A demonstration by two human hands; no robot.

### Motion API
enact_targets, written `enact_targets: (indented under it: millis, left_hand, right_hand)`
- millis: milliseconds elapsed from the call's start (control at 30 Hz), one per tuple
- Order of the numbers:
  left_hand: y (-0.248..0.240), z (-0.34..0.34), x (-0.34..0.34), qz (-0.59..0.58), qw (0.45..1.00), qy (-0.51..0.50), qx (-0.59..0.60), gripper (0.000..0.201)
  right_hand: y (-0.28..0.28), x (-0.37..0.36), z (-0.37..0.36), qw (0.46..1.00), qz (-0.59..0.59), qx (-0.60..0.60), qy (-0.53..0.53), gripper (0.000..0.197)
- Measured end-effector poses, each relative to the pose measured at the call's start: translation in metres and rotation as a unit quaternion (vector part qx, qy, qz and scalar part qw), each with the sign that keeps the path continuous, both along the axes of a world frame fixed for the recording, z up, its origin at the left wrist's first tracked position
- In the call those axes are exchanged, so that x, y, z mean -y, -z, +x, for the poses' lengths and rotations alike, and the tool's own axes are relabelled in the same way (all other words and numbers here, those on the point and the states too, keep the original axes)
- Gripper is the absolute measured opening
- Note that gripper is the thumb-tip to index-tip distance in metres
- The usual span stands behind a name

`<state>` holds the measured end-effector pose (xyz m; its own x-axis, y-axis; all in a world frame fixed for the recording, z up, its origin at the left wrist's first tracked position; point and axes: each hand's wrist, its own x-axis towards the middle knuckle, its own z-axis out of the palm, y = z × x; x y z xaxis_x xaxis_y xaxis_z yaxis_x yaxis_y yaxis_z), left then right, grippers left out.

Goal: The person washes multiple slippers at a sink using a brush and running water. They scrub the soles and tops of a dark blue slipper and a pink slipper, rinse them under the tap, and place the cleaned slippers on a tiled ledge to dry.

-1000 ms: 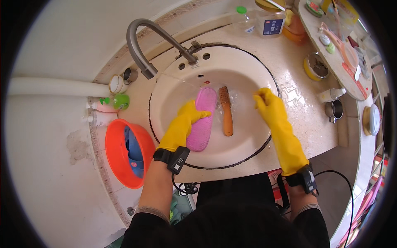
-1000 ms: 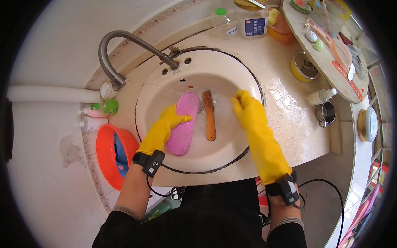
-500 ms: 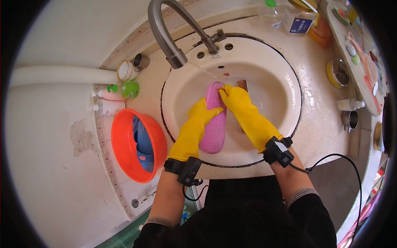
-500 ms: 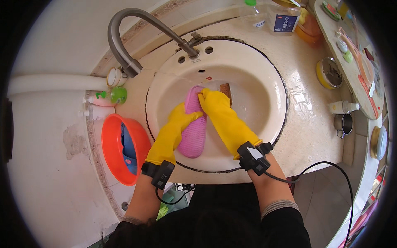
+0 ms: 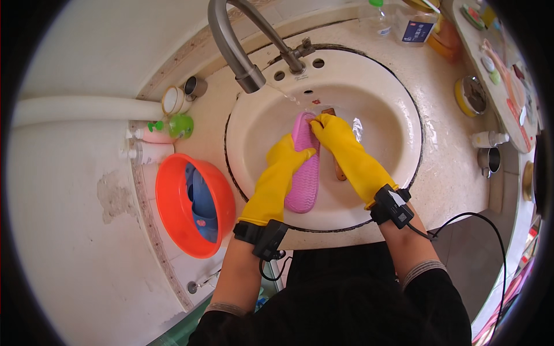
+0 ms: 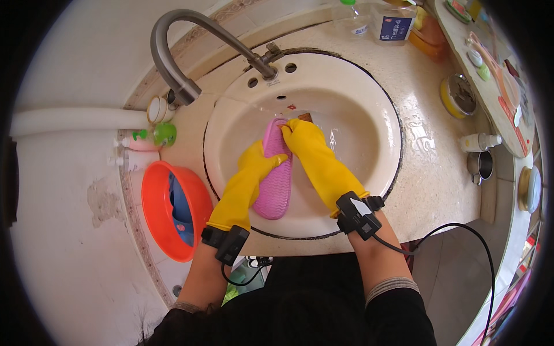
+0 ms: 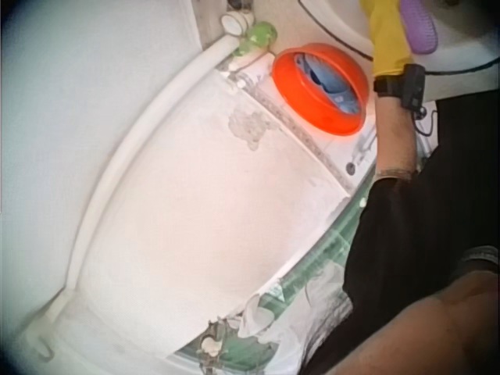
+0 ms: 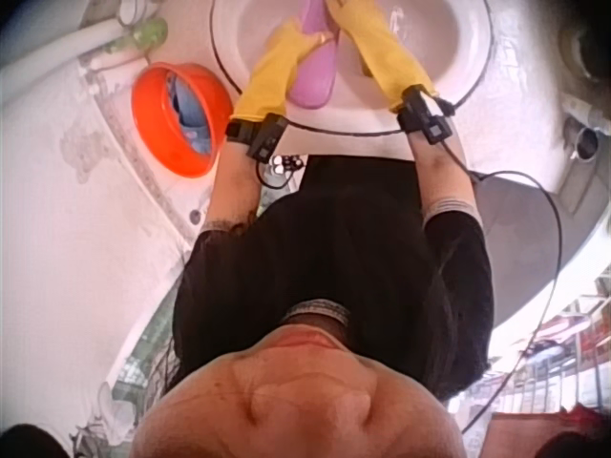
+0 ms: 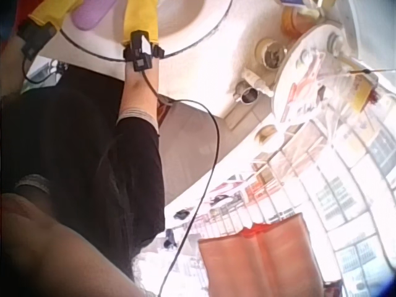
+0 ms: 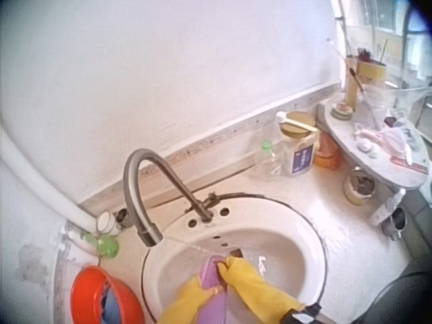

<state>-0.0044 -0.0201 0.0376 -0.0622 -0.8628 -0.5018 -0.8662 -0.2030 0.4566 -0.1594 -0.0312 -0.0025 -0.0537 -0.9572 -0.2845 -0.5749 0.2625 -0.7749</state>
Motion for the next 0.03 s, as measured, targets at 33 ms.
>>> enact_targets:
  millis: [33]
  left_hand:
    - [0.0006,0.0006,0.0004,0.003,1.0,-0.003,-0.015,0.059]
  right_hand:
    - [0.0012,0.0017,-0.0035,1.0,0.013,0.008,-0.01,0.037]
